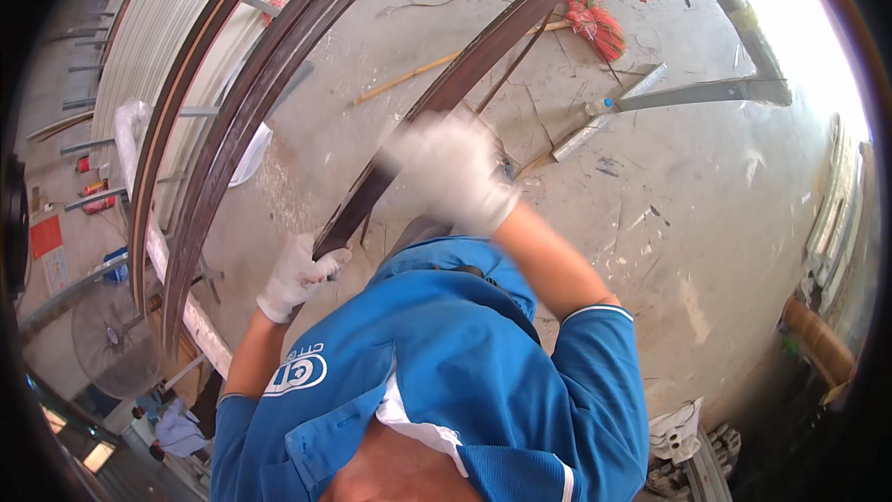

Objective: The person holds a long, curved metal strip and uses a small scraper to remove material from its surface. The person repeatedly scrapes along the length of the strip, rotating it to access different sides.

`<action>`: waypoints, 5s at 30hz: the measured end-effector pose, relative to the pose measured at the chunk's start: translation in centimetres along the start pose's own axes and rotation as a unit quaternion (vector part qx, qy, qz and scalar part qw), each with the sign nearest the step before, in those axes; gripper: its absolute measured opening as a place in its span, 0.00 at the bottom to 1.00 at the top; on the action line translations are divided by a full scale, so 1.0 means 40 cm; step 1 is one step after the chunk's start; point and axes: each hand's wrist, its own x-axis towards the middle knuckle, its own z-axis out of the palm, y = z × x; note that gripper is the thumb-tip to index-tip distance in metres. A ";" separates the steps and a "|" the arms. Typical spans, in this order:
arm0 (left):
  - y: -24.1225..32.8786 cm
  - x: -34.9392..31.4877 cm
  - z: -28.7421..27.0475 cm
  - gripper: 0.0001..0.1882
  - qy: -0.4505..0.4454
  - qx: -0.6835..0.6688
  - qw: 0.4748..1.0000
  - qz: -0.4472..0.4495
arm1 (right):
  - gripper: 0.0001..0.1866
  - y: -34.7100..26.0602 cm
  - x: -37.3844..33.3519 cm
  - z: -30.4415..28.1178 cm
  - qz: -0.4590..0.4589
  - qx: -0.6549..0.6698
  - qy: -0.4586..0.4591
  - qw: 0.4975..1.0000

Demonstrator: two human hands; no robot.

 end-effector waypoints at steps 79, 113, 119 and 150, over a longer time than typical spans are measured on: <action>-0.194 -0.238 -0.052 0.11 0.004 -0.036 0.998 -0.047 | 0.20 -0.257 -0.051 -0.060 -0.046 0.089 0.039 0.994; -0.189 -0.280 -0.001 0.17 0.105 0.044 0.993 -0.040 | 0.18 0.136 0.066 -0.120 0.350 -0.085 0.105 0.927; -0.178 -0.268 -0.021 0.18 0.084 0.066 0.993 -0.043 | 0.25 0.138 -0.049 -0.085 0.213 0.194 0.299 0.910; -0.151 -0.205 0.035 0.16 0.142 0.222 0.964 0.027 | 0.11 0.175 -0.130 -0.066 0.392 0.364 0.384 0.753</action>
